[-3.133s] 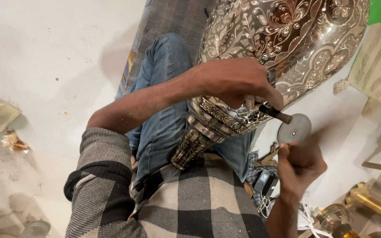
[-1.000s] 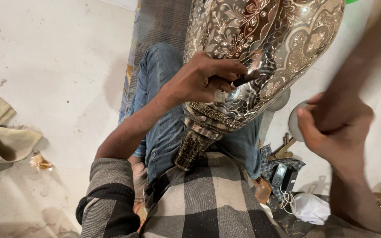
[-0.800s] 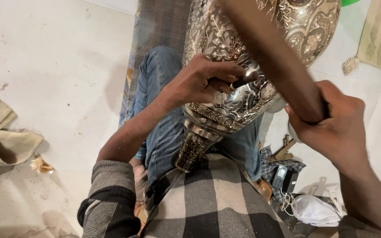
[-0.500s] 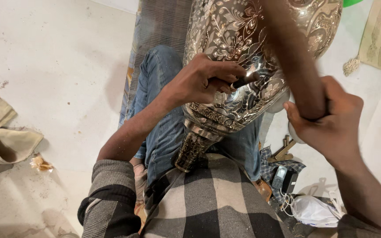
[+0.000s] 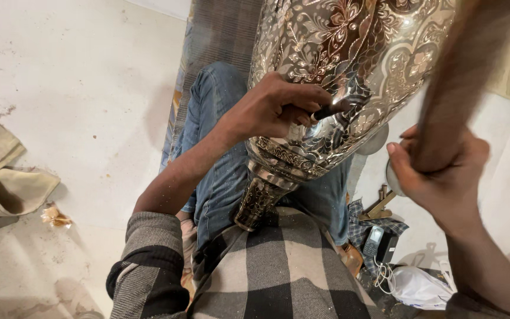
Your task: The person uses a chisel and hammer to engrave floral patterns on a large silver vase. They repeatedly tap the chisel with the hammer to create fine details on the vase surface.
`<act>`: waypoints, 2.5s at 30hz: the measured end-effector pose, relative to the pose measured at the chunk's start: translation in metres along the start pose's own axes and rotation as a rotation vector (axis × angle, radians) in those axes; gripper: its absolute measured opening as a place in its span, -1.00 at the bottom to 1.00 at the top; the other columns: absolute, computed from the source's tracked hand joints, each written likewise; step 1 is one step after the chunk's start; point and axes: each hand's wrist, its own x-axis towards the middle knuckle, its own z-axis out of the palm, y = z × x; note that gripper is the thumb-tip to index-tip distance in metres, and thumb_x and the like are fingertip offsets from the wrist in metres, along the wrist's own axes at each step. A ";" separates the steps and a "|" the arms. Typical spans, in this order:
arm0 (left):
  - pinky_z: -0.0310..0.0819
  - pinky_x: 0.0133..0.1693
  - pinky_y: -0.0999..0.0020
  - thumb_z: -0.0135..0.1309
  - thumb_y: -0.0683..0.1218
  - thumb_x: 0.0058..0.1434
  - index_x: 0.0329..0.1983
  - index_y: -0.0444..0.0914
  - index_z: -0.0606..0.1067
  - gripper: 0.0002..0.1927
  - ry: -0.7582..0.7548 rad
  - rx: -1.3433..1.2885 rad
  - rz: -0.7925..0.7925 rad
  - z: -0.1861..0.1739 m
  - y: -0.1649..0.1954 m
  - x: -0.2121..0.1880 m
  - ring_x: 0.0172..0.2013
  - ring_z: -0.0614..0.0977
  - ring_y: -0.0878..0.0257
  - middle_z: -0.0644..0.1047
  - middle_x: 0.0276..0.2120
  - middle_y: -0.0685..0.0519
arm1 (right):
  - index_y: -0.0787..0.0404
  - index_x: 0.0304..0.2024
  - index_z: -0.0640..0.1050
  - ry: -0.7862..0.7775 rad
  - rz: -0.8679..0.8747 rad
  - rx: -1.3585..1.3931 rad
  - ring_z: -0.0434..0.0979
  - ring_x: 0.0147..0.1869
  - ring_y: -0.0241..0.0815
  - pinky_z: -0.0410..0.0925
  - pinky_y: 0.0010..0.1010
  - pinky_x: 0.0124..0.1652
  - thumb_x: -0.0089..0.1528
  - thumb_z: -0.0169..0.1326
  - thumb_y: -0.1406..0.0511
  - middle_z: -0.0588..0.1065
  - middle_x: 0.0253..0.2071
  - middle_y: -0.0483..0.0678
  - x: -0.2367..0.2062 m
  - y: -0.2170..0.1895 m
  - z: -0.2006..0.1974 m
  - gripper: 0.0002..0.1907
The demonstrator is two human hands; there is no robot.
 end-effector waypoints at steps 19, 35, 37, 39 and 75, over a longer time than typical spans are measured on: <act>0.36 -0.58 0.47 0.06 -0.43 -0.01 0.09 -0.25 0.57 -0.44 -0.060 0.060 -0.043 -0.007 0.006 0.002 -0.62 0.55 0.40 0.64 -0.50 0.10 | 0.33 -0.13 0.50 0.026 0.064 -0.171 0.51 -0.38 -0.29 0.37 -0.44 -0.33 0.17 0.26 0.43 0.52 -0.43 0.02 -0.009 -0.004 0.024 -0.75; 0.34 -0.59 0.43 0.08 -0.42 0.05 0.09 -0.17 0.59 -0.47 -0.058 0.084 -0.021 -0.008 -0.003 0.002 -0.59 0.59 0.41 0.70 -0.40 0.11 | 0.34 -0.20 0.44 0.063 0.082 -0.164 0.40 -0.46 -0.30 0.32 -0.44 -0.38 0.25 0.27 0.39 0.43 -0.46 -0.02 -0.013 0.014 0.029 -0.76; 0.40 -0.55 0.48 0.04 -0.43 0.05 0.10 -0.14 0.59 -0.43 -0.040 0.103 -0.012 -0.008 -0.004 0.001 -0.55 0.62 0.44 0.71 -0.37 0.13 | 0.33 -0.22 0.44 0.036 0.093 -0.225 0.43 -0.47 -0.31 0.33 -0.43 -0.40 0.20 0.27 0.39 0.43 -0.48 -0.04 -0.011 0.015 0.029 -0.75; 0.39 -0.55 0.49 0.05 -0.43 0.05 0.11 -0.14 0.59 -0.43 -0.042 0.109 0.003 -0.009 -0.005 0.001 -0.56 0.60 0.44 0.71 -0.35 0.12 | 0.32 -0.19 0.47 0.064 0.024 -0.194 0.51 -0.39 -0.35 0.37 -0.44 -0.36 0.17 0.28 0.39 0.48 -0.45 -0.07 -0.010 0.016 0.030 -0.74; 0.48 -0.53 0.50 0.16 -0.42 0.04 0.11 -0.26 0.56 -0.47 0.129 -0.033 -0.108 -0.032 -0.005 -0.017 -0.44 0.74 0.35 0.73 -0.31 0.02 | 0.38 -0.08 0.52 0.004 0.098 0.218 0.55 -0.34 -0.34 0.42 -0.52 -0.31 0.16 0.38 0.38 0.55 -0.37 -0.03 0.005 0.002 0.043 -0.64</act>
